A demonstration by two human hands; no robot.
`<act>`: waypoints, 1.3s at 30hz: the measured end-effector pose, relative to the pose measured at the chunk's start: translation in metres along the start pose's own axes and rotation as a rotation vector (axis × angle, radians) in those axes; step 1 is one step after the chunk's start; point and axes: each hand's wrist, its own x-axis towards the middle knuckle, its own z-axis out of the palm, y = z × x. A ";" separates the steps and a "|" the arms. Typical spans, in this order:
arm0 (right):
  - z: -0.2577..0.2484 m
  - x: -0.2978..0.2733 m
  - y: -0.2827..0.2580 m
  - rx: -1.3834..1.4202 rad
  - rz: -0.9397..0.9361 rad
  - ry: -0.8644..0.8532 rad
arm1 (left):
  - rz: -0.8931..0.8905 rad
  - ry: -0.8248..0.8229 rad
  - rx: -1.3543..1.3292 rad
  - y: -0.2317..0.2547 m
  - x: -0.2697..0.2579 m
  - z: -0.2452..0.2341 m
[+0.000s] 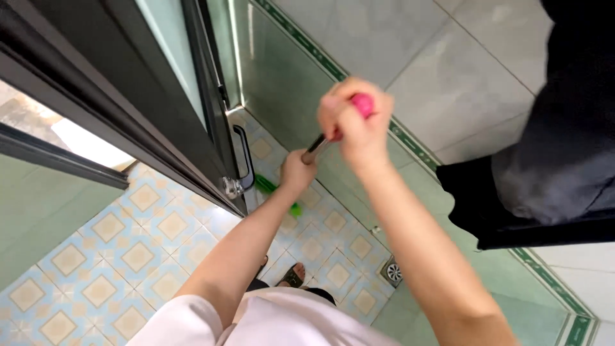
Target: Scrubbing the bathroom floor with a long-handled brush and water.
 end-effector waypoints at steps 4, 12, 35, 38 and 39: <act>0.036 0.012 0.010 0.084 -0.047 -0.084 | 0.060 0.092 -0.109 -0.013 0.057 -0.013; 0.056 0.017 0.145 -0.389 -0.041 -0.337 | 0.302 0.386 -0.230 -0.091 0.126 -0.066; 0.178 0.003 0.149 -0.485 0.086 -0.640 | 0.385 0.167 -0.449 -0.147 0.090 -0.155; 0.202 -0.012 0.120 -0.410 0.199 -0.698 | 0.446 0.324 -0.314 -0.140 0.021 -0.170; 0.210 -0.008 0.103 -0.377 0.287 -0.696 | 0.410 0.364 -0.374 -0.127 0.004 -0.173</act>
